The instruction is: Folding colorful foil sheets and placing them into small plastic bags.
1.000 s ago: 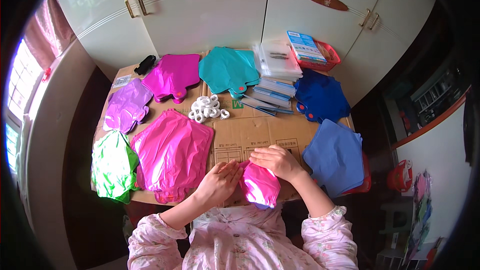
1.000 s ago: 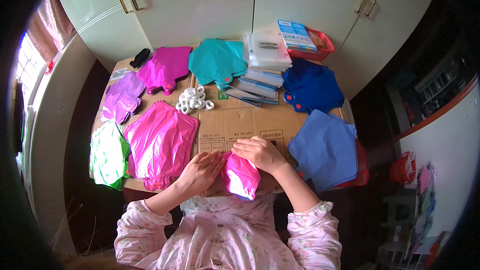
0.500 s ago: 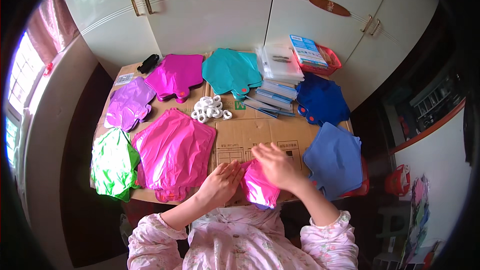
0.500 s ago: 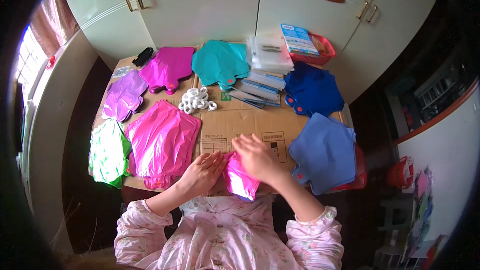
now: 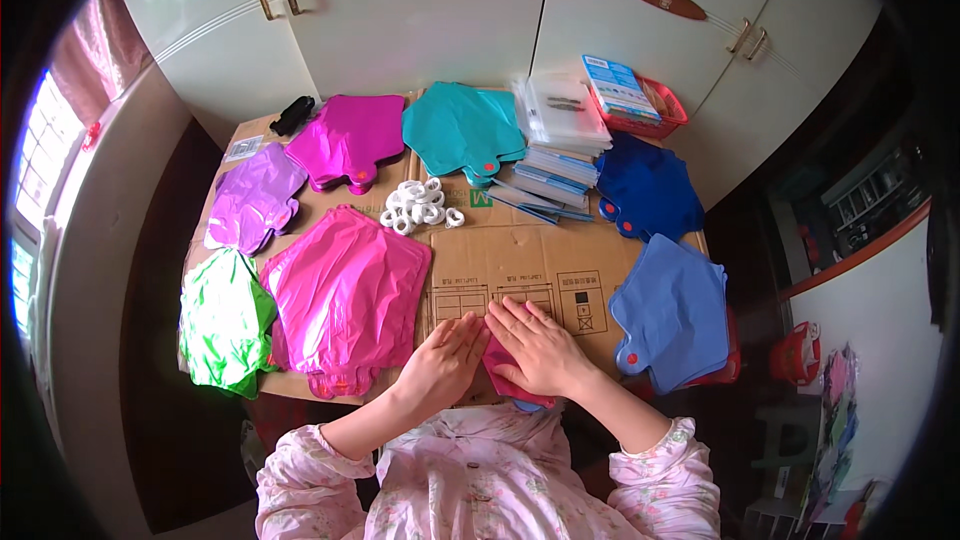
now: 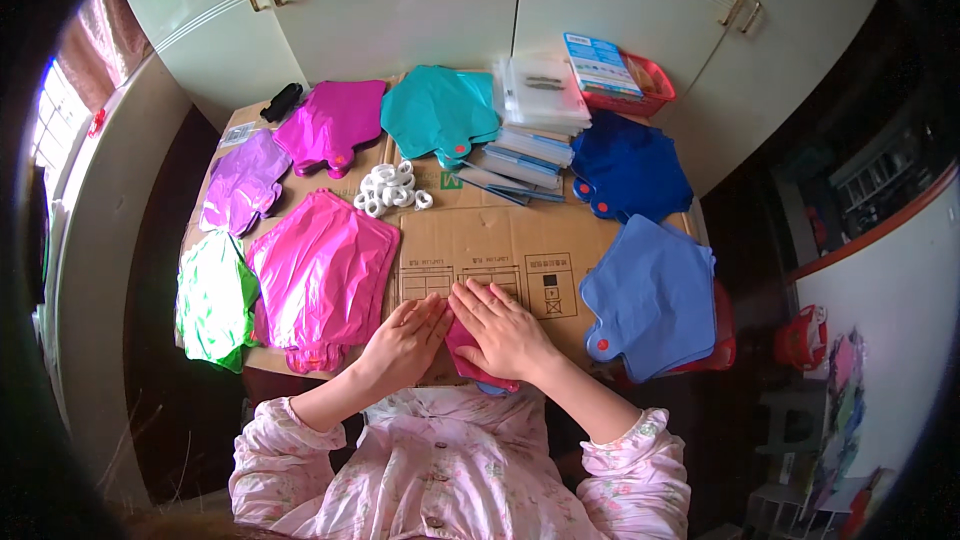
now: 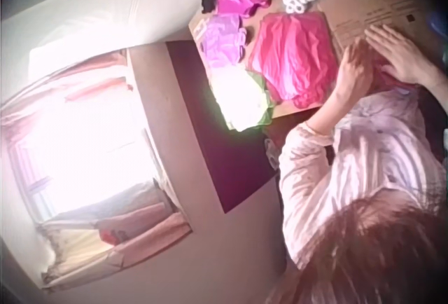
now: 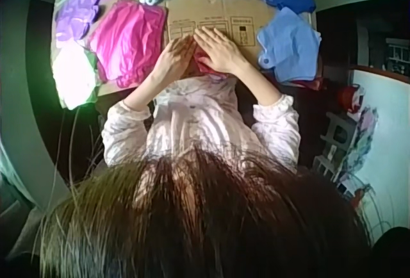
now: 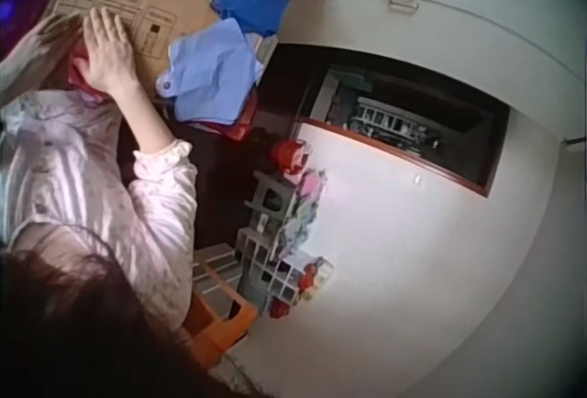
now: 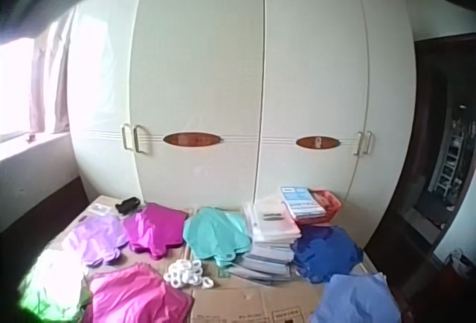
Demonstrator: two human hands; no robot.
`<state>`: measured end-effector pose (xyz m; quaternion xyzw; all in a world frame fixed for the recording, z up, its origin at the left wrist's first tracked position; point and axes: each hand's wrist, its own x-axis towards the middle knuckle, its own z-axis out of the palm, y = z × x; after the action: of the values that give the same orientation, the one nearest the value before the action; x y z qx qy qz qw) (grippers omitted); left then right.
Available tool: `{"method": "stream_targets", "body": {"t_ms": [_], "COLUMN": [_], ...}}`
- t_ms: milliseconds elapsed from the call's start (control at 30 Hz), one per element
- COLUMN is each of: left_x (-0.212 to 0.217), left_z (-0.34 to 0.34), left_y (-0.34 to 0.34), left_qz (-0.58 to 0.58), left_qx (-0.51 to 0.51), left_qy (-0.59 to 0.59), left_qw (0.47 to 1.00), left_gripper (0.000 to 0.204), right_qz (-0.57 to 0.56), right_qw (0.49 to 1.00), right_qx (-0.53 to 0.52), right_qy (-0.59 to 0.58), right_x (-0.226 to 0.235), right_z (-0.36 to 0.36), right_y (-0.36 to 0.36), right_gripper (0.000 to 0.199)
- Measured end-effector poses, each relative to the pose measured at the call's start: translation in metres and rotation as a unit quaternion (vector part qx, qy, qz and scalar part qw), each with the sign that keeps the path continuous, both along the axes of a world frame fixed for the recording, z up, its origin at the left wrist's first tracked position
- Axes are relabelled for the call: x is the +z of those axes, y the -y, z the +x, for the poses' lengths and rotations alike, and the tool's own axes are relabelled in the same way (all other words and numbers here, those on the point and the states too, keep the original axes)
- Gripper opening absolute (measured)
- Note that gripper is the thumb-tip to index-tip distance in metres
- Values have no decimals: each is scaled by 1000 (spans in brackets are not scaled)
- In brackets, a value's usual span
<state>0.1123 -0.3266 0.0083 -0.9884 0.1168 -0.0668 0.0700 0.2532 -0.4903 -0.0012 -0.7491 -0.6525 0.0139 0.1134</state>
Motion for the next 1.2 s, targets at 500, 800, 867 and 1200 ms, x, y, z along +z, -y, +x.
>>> {"method": "stream_targets", "body": {"t_ms": [500,800,867,1200], "left_x": [-3,-32,-27,18], "left_z": [-34,-44,-42,-28], "left_y": [20,42,43,10], "left_qz": [-163,-173,-263,-668], "left_qx": [-102,-115,-90,186], "left_qy": [8,185,210,30], "left_qw": [981,960,937,720], "left_gripper": [32,15,17,19], "right_qz": [-25,-16,-6,246], "right_qw": [999,994,971,854], "right_qx": [30,-1,16,-125], "right_qy": [-3,-110,-238,-440], "right_x": [-3,-9,-9,27], "right_z": [2,-27,-21,-27], "right_y": [6,29,38,49], "right_gripper": [105,102,101,17]}}
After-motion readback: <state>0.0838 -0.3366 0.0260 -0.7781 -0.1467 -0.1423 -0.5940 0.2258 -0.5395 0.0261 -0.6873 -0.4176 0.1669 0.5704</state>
